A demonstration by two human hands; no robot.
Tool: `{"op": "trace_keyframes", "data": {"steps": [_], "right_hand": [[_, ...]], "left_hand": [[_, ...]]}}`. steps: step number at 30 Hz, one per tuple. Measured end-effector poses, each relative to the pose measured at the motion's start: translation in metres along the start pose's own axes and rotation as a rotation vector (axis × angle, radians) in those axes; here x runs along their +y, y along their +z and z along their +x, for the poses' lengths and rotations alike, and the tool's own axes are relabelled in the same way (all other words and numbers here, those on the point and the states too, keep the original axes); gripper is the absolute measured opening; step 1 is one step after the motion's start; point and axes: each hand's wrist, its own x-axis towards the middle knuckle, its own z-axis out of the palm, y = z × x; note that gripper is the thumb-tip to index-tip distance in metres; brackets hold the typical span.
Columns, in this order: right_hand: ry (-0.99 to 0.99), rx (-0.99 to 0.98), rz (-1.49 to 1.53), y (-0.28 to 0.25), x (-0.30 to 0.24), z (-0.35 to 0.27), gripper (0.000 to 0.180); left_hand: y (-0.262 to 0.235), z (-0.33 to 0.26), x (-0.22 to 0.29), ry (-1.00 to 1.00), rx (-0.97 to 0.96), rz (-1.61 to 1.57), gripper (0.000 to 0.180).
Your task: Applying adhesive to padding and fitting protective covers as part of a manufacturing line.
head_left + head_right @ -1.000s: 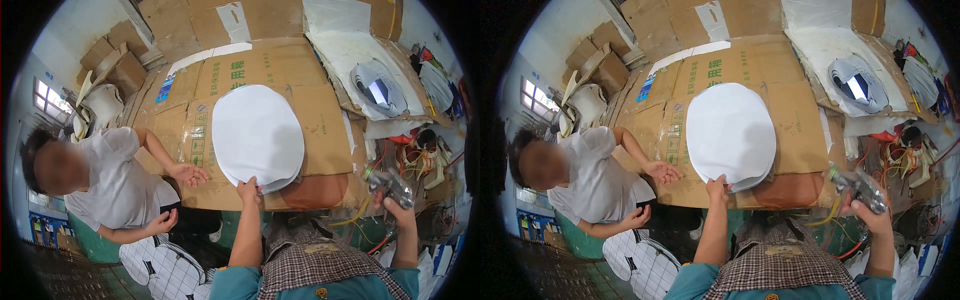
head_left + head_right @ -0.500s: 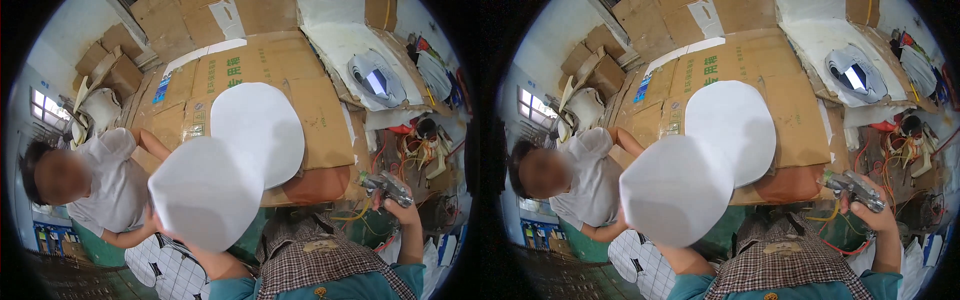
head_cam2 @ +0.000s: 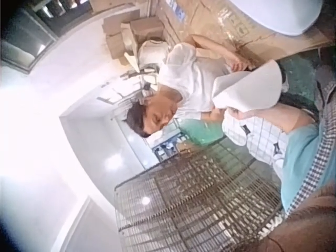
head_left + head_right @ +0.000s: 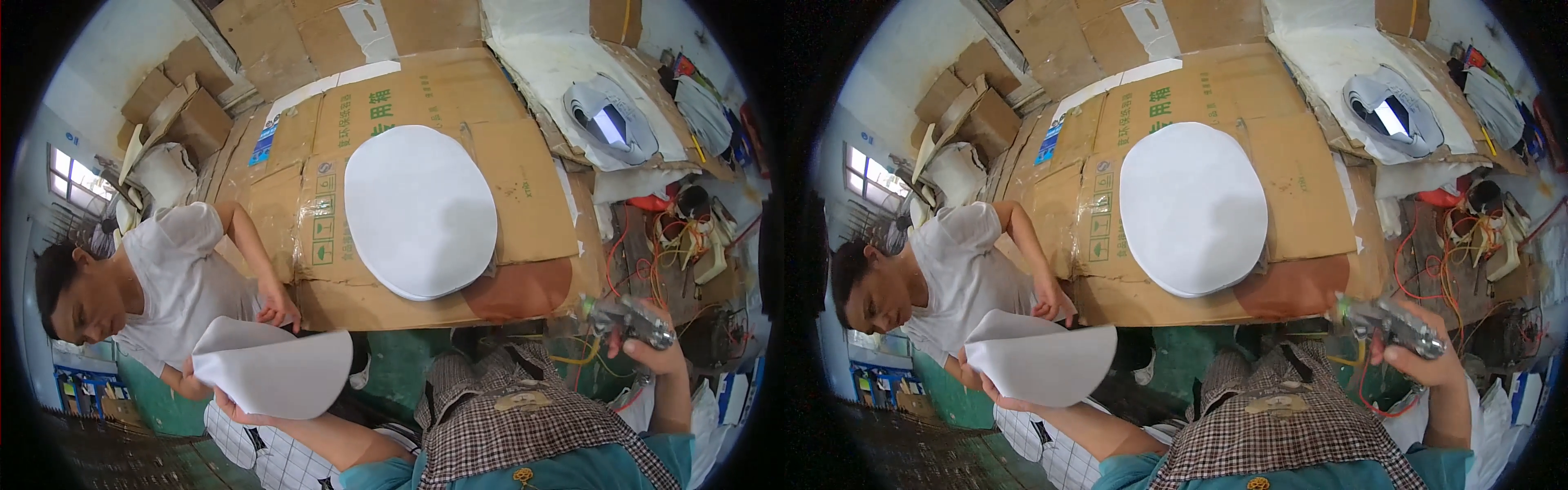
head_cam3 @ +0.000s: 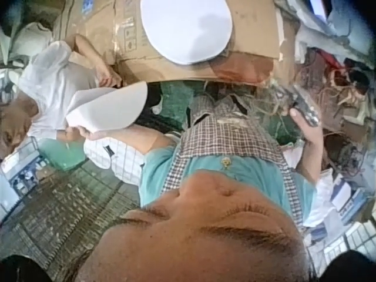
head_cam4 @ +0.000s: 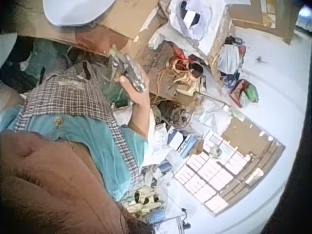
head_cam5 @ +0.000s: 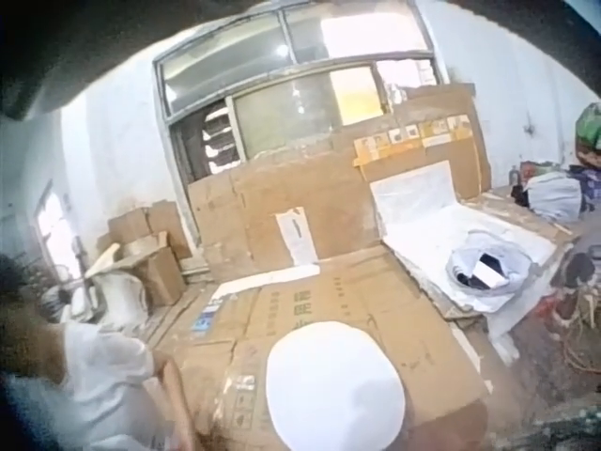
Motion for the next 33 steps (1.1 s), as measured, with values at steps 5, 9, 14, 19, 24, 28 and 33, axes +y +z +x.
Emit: {"op": "trace_keyframes", "data": {"steps": [5,9,14,19,24,28,33], "right_hand": [[-0.038,0.432,-0.036,0.013,0.002,0.004,0.055],[-0.032,0.302,-0.078,-0.001,-0.004,-0.018,0.056],[-0.046,0.266,-0.072,0.007,-0.001,-0.031,0.061],[-0.031,0.217,-0.171,-0.011,-0.012,-0.044,0.06],[0.034,0.048,-0.057,0.005,-0.005,-0.043,0.057],[-0.021,0.104,0.037,0.022,0.002,-0.014,0.055],[-0.104,0.321,0.022,0.013,0.006,-0.002,0.045]], "left_hand": [[0.008,-0.002,0.0,0.218,0.292,-0.192,0.051],[-0.053,0.001,0.004,0.272,0.425,-0.422,0.049],[-0.09,-0.009,-0.062,-0.021,0.798,-0.574,0.035],[-0.11,-0.03,-0.107,-0.313,0.796,-0.5,0.035],[-0.092,-0.044,-0.154,-0.429,0.698,-0.229,0.024],[-0.053,-0.057,-0.185,-0.608,0.624,-0.049,0.01],[-0.039,-0.067,-0.217,-0.696,0.559,0.134,0.011]]}}
